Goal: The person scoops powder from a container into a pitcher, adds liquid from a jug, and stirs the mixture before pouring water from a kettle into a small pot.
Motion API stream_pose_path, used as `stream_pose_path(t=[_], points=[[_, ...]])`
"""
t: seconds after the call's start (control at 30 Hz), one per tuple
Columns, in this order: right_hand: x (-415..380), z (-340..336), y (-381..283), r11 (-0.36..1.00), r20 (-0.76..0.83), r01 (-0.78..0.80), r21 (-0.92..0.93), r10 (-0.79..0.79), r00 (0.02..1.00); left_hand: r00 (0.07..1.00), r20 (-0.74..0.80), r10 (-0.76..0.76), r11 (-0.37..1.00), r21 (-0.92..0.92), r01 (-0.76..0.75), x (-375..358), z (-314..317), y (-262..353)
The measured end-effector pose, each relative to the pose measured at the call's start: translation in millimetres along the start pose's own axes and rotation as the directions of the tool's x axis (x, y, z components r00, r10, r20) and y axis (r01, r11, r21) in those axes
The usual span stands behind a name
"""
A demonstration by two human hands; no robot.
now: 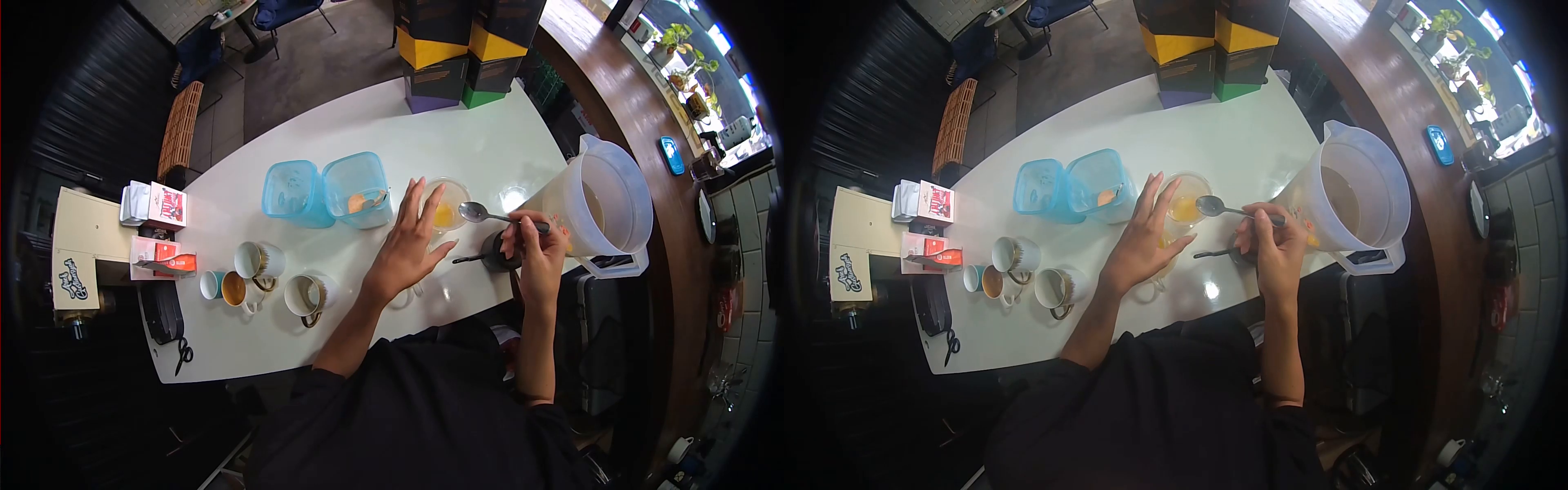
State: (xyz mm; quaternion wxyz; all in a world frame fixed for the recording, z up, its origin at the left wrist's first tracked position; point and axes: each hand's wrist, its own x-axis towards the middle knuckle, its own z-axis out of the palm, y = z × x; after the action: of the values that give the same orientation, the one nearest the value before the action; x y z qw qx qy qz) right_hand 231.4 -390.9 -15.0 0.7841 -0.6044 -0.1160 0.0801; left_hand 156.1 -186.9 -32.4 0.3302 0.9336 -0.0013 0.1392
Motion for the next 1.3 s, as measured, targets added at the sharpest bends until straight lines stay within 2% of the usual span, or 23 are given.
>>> stream_pose_path(t=[0.07,0.13,0.2,0.27,0.33,0.4,0.47,0.57,0.7,0.77,0.87,1.07,1.3], points=[[1.6,5.6,-1.4,0.993,0.032,-0.032,-0.117,0.036,0.999,1.000,-0.013,-0.013,0.997,0.071,0.014,5.5,4.3,-2.8],[4.6,8.4,3.0,0.993,0.063,-0.049,-0.108,0.056,0.996,0.992,0.049,-0.117,0.993,0.018,0.117,15.9,5.4,-6.8],[7.3,15.2,8.6,0.994,0.136,-0.023,-0.107,0.038,0.990,0.990,0.062,-0.128,0.992,-0.009,0.128,25.6,8.2,-11.5],[7.9,20.4,11.0,0.986,0.139,0.000,-0.167,0.024,0.990,0.987,0.079,-0.138,0.989,-0.039,0.142,32.0,8.2,-12.8],[8.1,24.6,8.8,0.908,0.236,0.100,-0.408,-0.001,0.972,0.960,0.146,-0.240,0.971,0.018,0.240,36.3,0.8,-8.6],[6.4,28.6,7.7,0.897,0.212,0.084,-0.435,0.011,0.977,0.969,0.135,-0.209,0.978,0.015,0.209,35.0,2.9,-14.1],[6.1,30.7,4.0,0.748,0.273,0.245,-0.617,-0.088,0.958,0.976,0.126,-0.179,0.984,0.013,0.179,33.9,4.0,-17.2],[4.5,31.2,3.4,0.684,0.289,0.270,-0.678,-0.090,0.953,0.978,0.143,-0.152,0.986,-0.046,0.160,33.8,-0.2,-10.1],[1.4,28.4,7.5,0.668,0.321,0.308,-0.678,-0.108,0.941,0.979,0.142,-0.143,0.978,-0.133,0.162,30.5,3.9,-6.2],[-0.2,27.7,10.8,0.608,0.346,0.327,-0.723,-0.091,0.934,0.984,0.130,-0.126,0.977,-0.156,0.145,30.3,4.8,-5.1],[0.0,26.9,18.5,0.555,0.372,0.375,-0.743,-0.124,0.920,0.966,0.212,-0.150,0.968,-0.168,0.188,31.3,3.6,-4.0],[-2.0,28.6,28.8,0.483,0.439,0.432,-0.762,-0.105,0.892,0.980,0.185,-0.069,0.972,-0.208,0.108,28.1,5.0,-7.2],[-5.0,30.8,32.3,0.565,0.463,0.403,-0.720,-0.041,0.885,0.983,0.185,-0.007,0.964,-0.259,0.055,28.7,3.0,-7.8]])
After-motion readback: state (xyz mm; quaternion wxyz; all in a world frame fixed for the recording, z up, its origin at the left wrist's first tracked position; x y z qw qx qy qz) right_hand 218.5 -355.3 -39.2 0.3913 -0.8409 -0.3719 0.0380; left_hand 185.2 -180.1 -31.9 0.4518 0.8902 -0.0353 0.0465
